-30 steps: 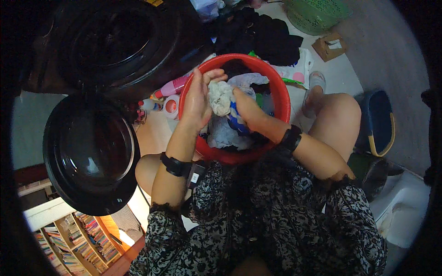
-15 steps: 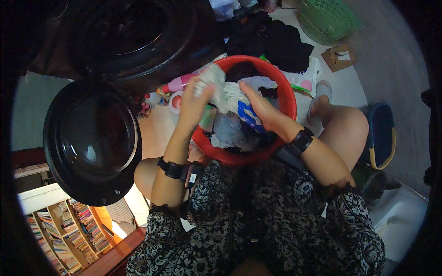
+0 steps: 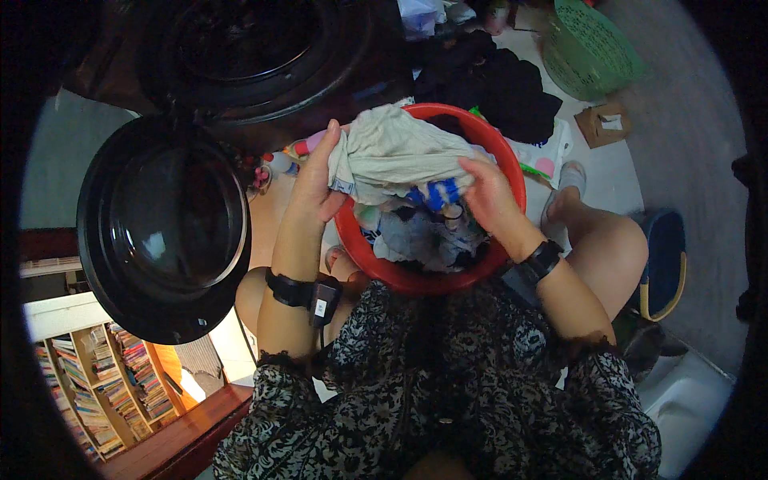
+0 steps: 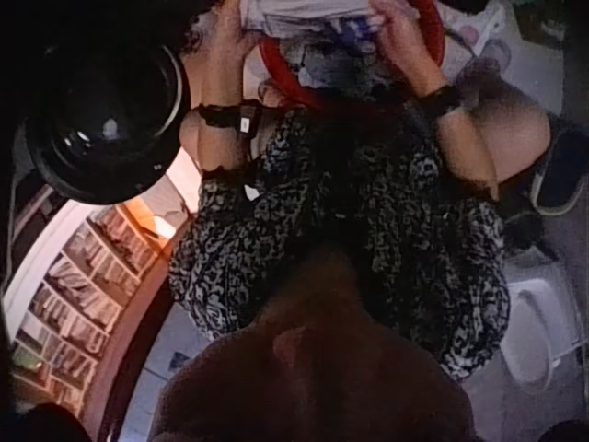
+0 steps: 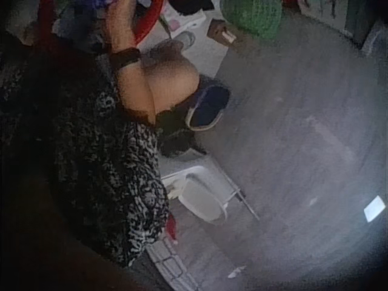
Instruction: The person sits on the floor and hand washes clothes in a red basin. They repeatedly submerge, scrub, and wring out a white t-shirt and other garments, then place them back into the basin.
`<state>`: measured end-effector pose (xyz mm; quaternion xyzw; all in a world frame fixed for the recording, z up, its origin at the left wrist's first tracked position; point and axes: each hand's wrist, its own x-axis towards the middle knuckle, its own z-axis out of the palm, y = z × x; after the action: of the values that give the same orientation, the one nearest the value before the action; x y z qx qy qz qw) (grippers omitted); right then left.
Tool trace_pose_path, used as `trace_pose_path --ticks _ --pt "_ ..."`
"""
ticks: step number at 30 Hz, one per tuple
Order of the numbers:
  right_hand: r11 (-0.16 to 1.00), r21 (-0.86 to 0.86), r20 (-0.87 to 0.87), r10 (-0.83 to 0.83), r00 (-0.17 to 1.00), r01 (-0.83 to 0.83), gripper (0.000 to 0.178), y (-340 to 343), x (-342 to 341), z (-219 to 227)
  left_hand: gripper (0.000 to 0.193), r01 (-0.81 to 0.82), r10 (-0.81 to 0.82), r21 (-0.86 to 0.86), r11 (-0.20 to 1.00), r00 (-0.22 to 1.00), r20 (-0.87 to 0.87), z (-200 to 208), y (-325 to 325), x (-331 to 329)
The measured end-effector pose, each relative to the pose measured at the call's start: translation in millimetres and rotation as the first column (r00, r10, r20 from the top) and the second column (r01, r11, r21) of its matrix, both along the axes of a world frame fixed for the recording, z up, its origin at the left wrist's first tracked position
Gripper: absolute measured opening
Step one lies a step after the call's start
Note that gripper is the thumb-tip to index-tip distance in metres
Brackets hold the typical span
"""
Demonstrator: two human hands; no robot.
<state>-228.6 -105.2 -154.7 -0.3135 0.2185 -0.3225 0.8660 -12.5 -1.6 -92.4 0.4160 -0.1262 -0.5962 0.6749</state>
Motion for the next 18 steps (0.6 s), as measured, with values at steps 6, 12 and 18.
trace_pose_path --ticks 6,12,18 --pt "0.996 0.094 -0.013 0.001 1.0 0.001 0.035 -8 -9 5 0.03 -0.065 0.051 0.075 0.995 0.983 0.179 3 6 14" --pt "0.995 0.094 -0.026 0.024 0.999 -0.022 0.035 -9 -10 5 0.032 0.02 -0.014 -0.035 0.999 0.986 0.168 6 6 10" --pt "0.968 0.172 -0.137 0.209 0.968 -0.184 0.042 -7 -12 -4 0.042 0.165 -0.145 -0.102 0.981 0.973 0.179 10 6 5"
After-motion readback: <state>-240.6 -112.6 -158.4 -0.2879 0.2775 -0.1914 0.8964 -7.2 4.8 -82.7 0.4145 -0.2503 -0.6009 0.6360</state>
